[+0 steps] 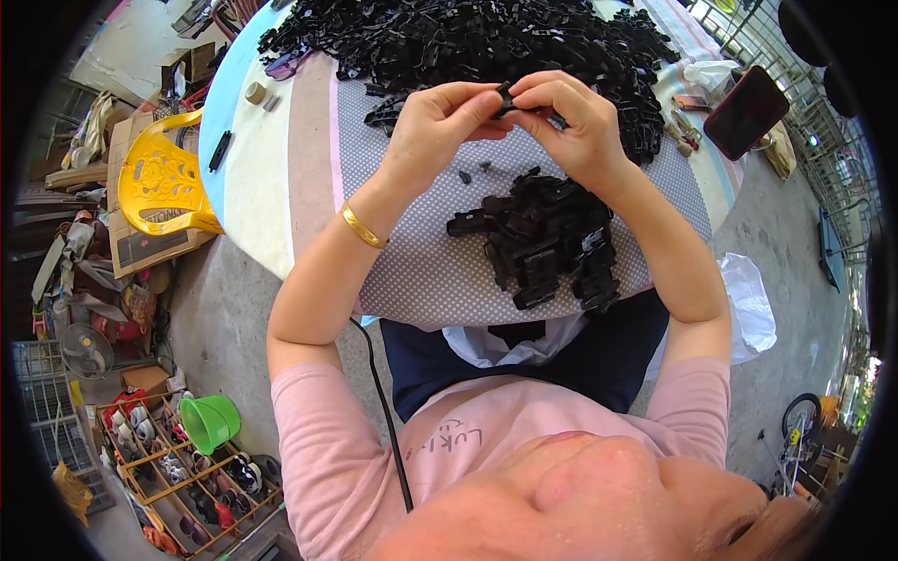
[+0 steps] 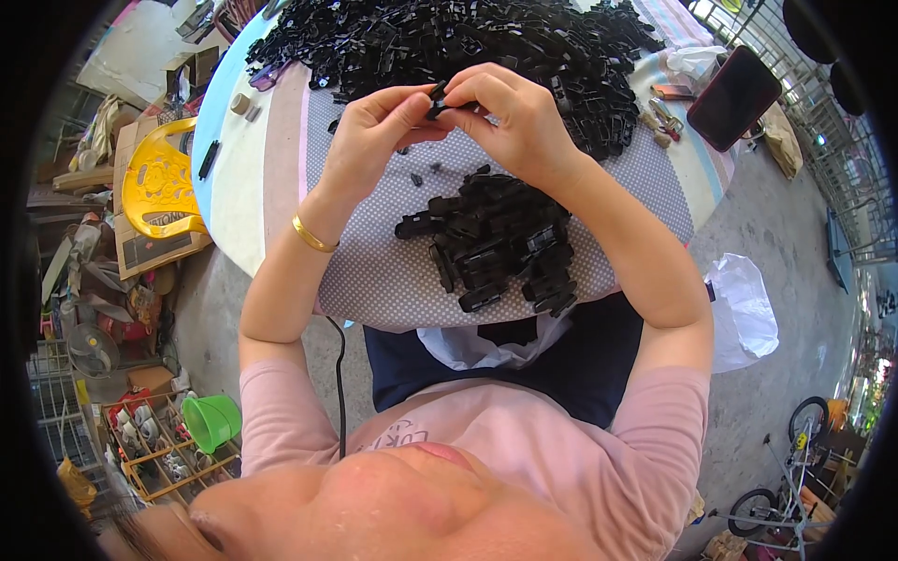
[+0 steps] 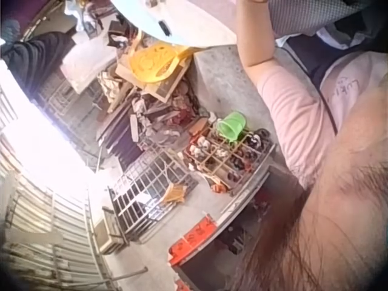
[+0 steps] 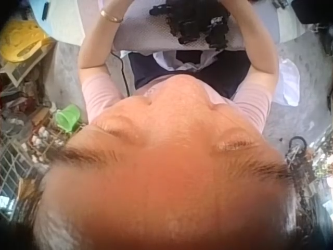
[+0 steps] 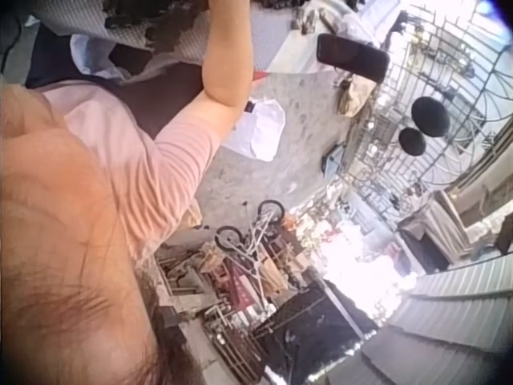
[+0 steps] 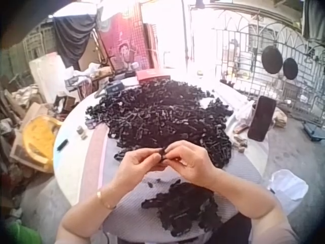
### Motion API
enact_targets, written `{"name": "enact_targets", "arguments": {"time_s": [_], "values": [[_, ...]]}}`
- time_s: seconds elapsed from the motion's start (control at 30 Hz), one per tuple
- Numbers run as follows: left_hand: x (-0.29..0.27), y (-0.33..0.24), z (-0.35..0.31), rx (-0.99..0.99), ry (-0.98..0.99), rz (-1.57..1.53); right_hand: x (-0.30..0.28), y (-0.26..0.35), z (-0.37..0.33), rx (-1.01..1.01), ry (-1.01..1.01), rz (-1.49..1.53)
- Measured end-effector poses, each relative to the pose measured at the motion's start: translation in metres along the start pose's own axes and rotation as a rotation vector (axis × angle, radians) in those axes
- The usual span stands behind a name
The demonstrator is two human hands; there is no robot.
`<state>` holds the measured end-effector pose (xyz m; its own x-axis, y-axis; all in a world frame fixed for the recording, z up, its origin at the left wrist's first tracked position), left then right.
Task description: Inspecting and sorting a large quantity of small black plastic parts on a table.
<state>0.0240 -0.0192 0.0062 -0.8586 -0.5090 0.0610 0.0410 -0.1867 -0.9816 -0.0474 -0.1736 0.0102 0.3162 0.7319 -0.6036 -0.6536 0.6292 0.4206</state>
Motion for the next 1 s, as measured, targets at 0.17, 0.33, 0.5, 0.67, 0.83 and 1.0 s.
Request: {"name": "enact_targets", "arguments": {"time_s": [0.17, 0.33, 0.5, 0.67, 0.83, 1.0], "values": [[-0.002, -0.003, -0.002, 0.100, 0.035, 0.313, -0.003, -0.004, 0.002, 0.115, 0.022, 0.057], [-0.002, -0.007, -0.001, 0.051, 0.104, 0.277, -0.014, -0.009, 0.003, 0.247, 0.377, 0.345], [0.003, -0.010, -0.003, 0.065, 0.096, 0.313, -0.014, -0.010, 0.002, 0.263, 0.313, 0.453], [0.010, -0.010, -0.006, 0.119, 0.074, 0.370, -0.016, -0.013, 0.002, 0.300, 0.269, 0.494], [0.015, -0.013, -0.007, 0.163, 0.270, 0.591, -0.034, -0.033, 0.003, 0.336, 0.278, 0.737], [0.032, -0.012, -0.014, 0.320, 0.561, 0.832, -0.028, -0.046, -0.002, 0.528, 0.380, -0.160]]}}
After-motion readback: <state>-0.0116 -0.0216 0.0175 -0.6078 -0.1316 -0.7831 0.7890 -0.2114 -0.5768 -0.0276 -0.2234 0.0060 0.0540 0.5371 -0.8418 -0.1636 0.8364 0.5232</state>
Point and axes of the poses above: each hand's wrist, its own z-axis towards the middle knuckle, its own x-axis out of the palm, y = z × x, the point moved 2 cm from there along z, towards the middle knuckle, and after that the axes turned 14 degrees about y, right-handed, at the moved point
